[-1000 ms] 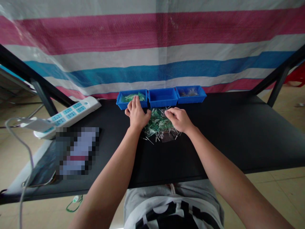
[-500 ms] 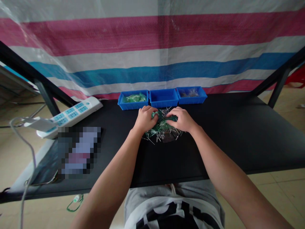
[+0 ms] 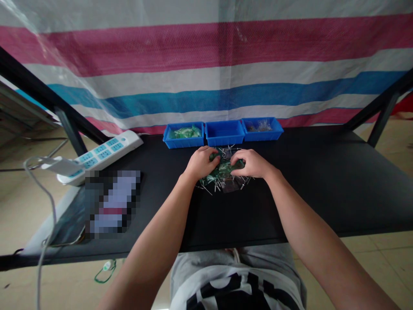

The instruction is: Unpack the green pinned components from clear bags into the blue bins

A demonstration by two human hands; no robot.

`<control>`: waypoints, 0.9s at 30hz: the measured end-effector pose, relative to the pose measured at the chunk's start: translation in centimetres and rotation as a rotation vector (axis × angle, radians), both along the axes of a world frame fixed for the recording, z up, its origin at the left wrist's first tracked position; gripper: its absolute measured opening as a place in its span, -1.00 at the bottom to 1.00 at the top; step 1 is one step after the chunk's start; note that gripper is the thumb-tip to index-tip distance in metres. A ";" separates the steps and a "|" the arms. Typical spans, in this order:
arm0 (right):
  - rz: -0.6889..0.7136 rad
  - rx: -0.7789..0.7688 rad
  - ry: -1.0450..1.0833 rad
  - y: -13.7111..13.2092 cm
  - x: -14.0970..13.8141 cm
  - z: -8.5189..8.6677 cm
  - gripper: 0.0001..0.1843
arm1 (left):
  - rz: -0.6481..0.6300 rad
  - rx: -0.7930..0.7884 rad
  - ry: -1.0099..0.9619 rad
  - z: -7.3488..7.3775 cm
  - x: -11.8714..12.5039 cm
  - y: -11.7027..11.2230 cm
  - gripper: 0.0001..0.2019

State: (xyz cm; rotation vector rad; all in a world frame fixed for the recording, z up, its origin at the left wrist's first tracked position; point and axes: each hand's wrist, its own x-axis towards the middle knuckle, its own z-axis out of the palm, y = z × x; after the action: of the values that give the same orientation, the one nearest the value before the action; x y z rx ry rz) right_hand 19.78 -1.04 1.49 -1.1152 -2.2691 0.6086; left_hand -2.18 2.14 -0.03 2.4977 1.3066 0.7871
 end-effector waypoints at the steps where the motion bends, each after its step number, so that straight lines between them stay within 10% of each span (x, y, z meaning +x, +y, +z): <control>1: 0.005 0.003 0.020 0.0 0.0 -0.1 -0.88 | 0.003 -0.001 -0.008 0.0 0.0 0.0 -0.72; 20: -0.321 -0.295 0.683 1.0 0.2 -0.4 -0.62 | -0.039 -0.177 -0.590 0.3 1.1 -1.0 -0.58; 27: -0.346 -0.410 0.861 1.0 -0.5 -0.5 -0.61 | -0.087 -0.162 -0.524 0.4 2.5 -2.2 -0.41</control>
State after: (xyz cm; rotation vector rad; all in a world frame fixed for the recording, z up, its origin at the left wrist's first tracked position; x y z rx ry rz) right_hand 19.32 -0.08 0.99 -1.0951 -1.2193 1.1619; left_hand 0.30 -0.10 0.39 2.0133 1.0206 1.1605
